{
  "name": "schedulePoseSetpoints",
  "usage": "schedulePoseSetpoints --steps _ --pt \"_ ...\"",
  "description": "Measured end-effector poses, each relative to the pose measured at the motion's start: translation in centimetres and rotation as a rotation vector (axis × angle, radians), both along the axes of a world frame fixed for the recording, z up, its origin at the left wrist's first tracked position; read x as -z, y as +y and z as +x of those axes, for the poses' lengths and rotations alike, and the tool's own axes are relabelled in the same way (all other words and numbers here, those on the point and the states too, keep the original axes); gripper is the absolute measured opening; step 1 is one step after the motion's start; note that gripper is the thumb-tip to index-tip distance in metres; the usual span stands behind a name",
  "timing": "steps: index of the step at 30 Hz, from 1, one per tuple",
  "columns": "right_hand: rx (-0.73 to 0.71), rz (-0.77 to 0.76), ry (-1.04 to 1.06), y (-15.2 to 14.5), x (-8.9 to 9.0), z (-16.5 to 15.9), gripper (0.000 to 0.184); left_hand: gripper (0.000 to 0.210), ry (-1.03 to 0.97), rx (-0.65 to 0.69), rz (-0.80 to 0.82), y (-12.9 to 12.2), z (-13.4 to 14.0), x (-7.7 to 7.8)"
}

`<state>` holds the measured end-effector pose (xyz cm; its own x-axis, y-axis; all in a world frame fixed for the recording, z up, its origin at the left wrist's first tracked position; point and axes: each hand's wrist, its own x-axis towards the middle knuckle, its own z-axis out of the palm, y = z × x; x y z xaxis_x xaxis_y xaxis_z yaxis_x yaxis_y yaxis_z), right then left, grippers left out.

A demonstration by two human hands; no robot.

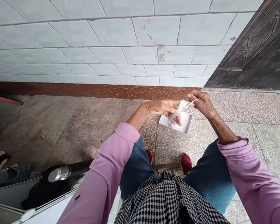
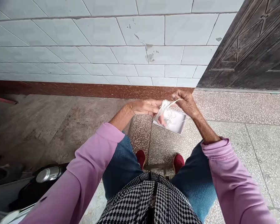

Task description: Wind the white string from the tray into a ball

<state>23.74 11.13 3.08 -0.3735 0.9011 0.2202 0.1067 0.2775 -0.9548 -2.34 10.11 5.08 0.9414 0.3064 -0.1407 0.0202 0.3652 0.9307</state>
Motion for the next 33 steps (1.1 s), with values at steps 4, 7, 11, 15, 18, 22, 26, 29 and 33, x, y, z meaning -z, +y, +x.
schedulePoseSetpoints --steps 4,7,11,15,18,22,26,29,33 --pt "-0.025 -0.011 -0.063 -0.3 1.7 -1.2 0.050 0.090 -0.128 -0.203 -0.037 0.4 -0.3 -0.7" --pt "-0.106 0.057 -0.213 -1.5 3.2 -3.2 0.043 0.092 -0.219 -0.369 -0.073 0.6 0.0 -0.8" --pt "-0.142 0.145 -0.375 -3.4 4.5 -5.7 0.026 0.094 -0.267 -0.431 -0.101 0.8 0.8 -1.0" --pt "-0.204 0.142 -0.447 -5.2 4.2 -6.4 0.018 0.093 -0.231 -0.536 0.026 2.0 -0.5 -0.9" --pt "-0.267 0.144 -0.455 -6.6 2.9 -6.0 0.019 0.088 -0.045 -0.630 0.188 3.2 -1.7 1.1" --pt "-0.263 0.155 -0.354 -6.4 0.7 -4.5 0.037 0.072 0.220 -0.476 0.251 2.9 -1.0 4.3" --pt "-0.056 0.177 -0.228 -3.4 -0.4 -2.2 0.052 0.059 0.246 -0.291 0.097 0.9 0.4 4.3" --pt "0.048 0.148 -0.176 -1.1 0.0 -0.6 0.061 0.064 0.195 -0.191 0.015 -0.2 0.5 2.9" --pt "0.050 0.092 -0.105 0.0 0.9 -0.4 0.066 0.076 0.010 -0.090 -0.073 -0.9 0.5 1.2"
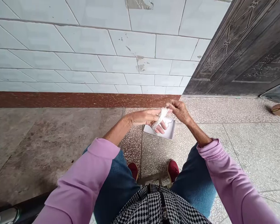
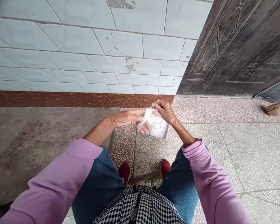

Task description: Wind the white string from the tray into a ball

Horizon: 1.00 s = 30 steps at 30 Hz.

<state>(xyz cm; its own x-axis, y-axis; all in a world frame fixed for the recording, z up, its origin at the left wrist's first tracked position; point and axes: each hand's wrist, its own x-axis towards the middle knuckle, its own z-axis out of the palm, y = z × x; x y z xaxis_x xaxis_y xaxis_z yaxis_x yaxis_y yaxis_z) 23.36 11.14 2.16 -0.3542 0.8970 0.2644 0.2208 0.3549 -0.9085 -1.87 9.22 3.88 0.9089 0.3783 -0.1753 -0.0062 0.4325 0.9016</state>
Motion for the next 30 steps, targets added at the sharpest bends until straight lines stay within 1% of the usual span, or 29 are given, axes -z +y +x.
schedulePoseSetpoints --steps 2,5,7,9,11,14,16,17,19,21,22,24,26,28,30 --pt "-0.049 -0.033 0.025 -0.2 0.4 -0.8 0.065 0.082 -0.106 -0.052 -0.023 0.1 0.0 -0.7" --pt "-0.129 -0.087 0.031 -1.3 1.0 -2.6 0.062 0.089 -0.238 -0.243 -0.025 1.0 -0.2 -1.5" --pt "-0.185 -0.107 -0.020 -2.5 1.3 -3.8 0.057 0.092 -0.280 -0.381 -0.001 1.8 -0.5 -1.7" --pt "-0.259 -0.107 -0.122 -3.8 1.4 -4.7 0.045 0.091 -0.252 -0.475 0.034 2.6 -0.9 -1.4" --pt "-0.324 -0.084 -0.226 -4.9 1.0 -5.1 0.033 0.087 -0.135 -0.510 0.084 3.1 -1.2 -0.6" --pt "-0.367 -0.037 -0.256 -5.4 -0.2 -4.4 0.027 0.074 0.122 -0.469 0.203 3.1 -1.2 1.2" --pt "-0.342 -0.023 -0.195 -4.8 -1.1 -3.4 0.031 0.061 0.220 -0.389 0.260 2.6 -1.1 2.1" --pt "-0.310 -0.017 -0.158 -4.4 -1.4 -2.8 0.033 0.054 0.240 -0.339 0.270 2.2 -1.1 2.2" --pt "-0.219 -0.003 -0.093 -3.3 -1.8 -1.8 0.038 0.040 0.259 -0.219 0.254 1.2 -1.0 1.9" --pt "-0.172 -0.038 -0.036 -2.3 -1.9 -1.1 0.041 0.034 0.262 -0.096 0.212 0.0 -1.0 0.8" --pt "-0.179 -0.079 -0.007 -2.0 -1.8 -0.9 0.042 0.036 0.252 -0.035 0.183 -0.6 -1.0 0.2" --pt "-0.222 -0.179 0.058 -1.6 -1.7 -0.8 0.043 0.047 0.185 0.058 0.118 -1.5 -1.0 -0.8" --pt "-0.238 -0.255 0.133 -1.4 -1.5 -1.0 0.043 0.062 0.077 0.087 0.058 -1.9 -0.9 -1.2" --pt "-0.221 -0.267 0.191 -1.3 -1.1 -1.5 0.046 0.073 -0.046 0.018 0.024 -1.6 -0.9 -1.1" --pt "-0.214 -0.240 0.197 -1.3 -0.5 -2.2 0.053 0.082 -0.155 -0.107 0.008 -0.9 -1.1 -1.1"
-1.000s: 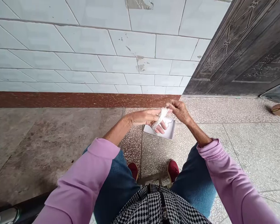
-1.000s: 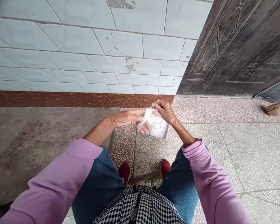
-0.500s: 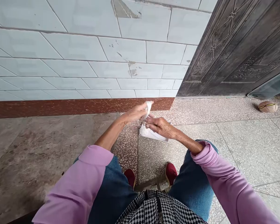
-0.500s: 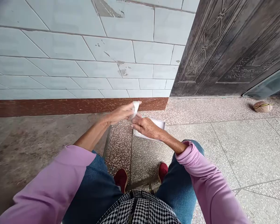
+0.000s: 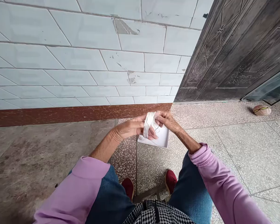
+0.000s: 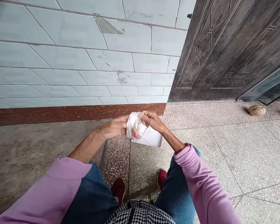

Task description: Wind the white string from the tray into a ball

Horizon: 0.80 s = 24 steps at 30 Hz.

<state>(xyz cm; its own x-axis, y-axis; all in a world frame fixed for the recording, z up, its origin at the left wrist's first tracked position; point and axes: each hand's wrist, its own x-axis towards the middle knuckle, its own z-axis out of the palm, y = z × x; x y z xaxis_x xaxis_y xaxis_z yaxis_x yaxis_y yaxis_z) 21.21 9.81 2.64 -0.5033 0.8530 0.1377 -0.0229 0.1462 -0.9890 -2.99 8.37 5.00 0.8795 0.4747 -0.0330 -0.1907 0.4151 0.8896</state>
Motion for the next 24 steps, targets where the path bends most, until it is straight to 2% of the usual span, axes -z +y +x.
schedulePoseSetpoints --steps 3,6,9,12,15,17,19,21,24 --pt "-0.039 0.019 -0.064 -0.6 1.2 -1.4 0.059 0.095 -0.111 -0.226 -0.011 1.6 -0.8 -0.6" --pt "-0.165 0.023 -0.163 -2.2 1.8 -2.7 0.055 0.100 -0.135 -0.424 0.005 3.1 -1.7 -1.4" --pt "-0.289 0.088 -0.250 -3.6 1.3 -3.1 0.046 0.093 -0.017 -0.491 0.044 3.9 -1.8 -1.2" --pt "-0.271 0.124 -0.271 -3.6 0.2 -2.4 0.040 0.078 0.225 -0.447 0.139 4.0 -1.0 0.4" --pt "-0.110 0.146 -0.222 -2.2 -0.6 -0.8 0.044 0.063 0.390 -0.377 0.262 3.7 -0.1 2.2" --pt "0.007 0.155 -0.182 -1.1 -0.9 0.3 0.050 0.052 0.445 -0.281 0.298 3.4 0.4 2.6" --pt "0.073 0.137 -0.142 -0.3 -1.1 1.1 0.054 0.039 0.485 -0.143 0.298 2.7 0.6 2.3" --pt "0.078 0.089 -0.097 0.1 -1.2 1.5 0.053 0.034 0.491 -0.014 0.274 1.8 0.7 1.6" --pt "0.023 -0.020 -0.039 0.1 -1.1 1.3 0.049 0.044 0.389 0.129 0.192 0.4 0.8 0.6"
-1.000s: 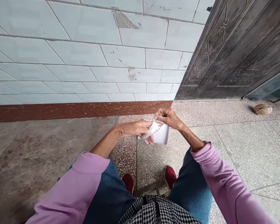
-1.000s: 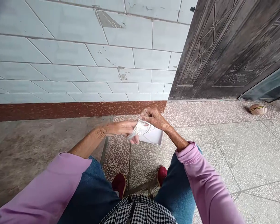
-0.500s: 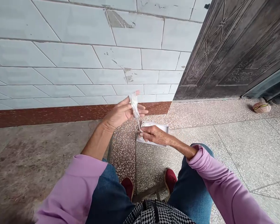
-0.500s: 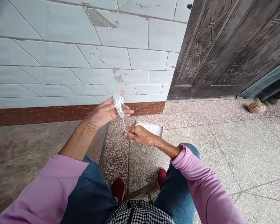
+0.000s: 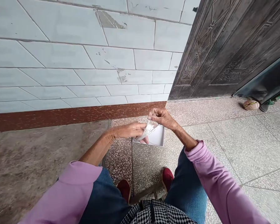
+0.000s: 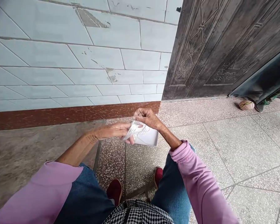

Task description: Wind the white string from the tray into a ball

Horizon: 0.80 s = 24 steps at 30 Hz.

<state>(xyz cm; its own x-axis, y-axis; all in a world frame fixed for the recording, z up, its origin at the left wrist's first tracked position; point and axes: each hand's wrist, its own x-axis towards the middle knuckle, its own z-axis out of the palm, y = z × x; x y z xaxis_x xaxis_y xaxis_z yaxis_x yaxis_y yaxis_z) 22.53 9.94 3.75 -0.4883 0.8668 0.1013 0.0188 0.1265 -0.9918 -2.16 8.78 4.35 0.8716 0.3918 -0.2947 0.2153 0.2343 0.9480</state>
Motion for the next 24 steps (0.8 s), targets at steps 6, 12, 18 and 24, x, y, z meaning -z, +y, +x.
schedulePoseSetpoints --steps 6,12,18,24 --pt "-0.108 -0.168 0.142 -0.4 1.3 -1.5 0.043 0.063 -0.309 -0.031 -0.157 -0.3 -0.1 -0.3" --pt "-0.193 -0.382 0.248 -1.0 1.5 -2.2 0.034 0.075 -0.430 -0.121 -0.193 0.5 -0.8 -0.2" --pt "-0.255 -0.407 0.293 -1.2 1.5 -2.3 0.044 0.063 -0.386 -0.129 -0.189 0.8 -1.1 0.5" --pt "-0.173 -0.459 0.337 -0.8 1.3 -1.8 0.033 0.029 -0.453 -0.433 -0.183 2.0 -1.8 -0.3"
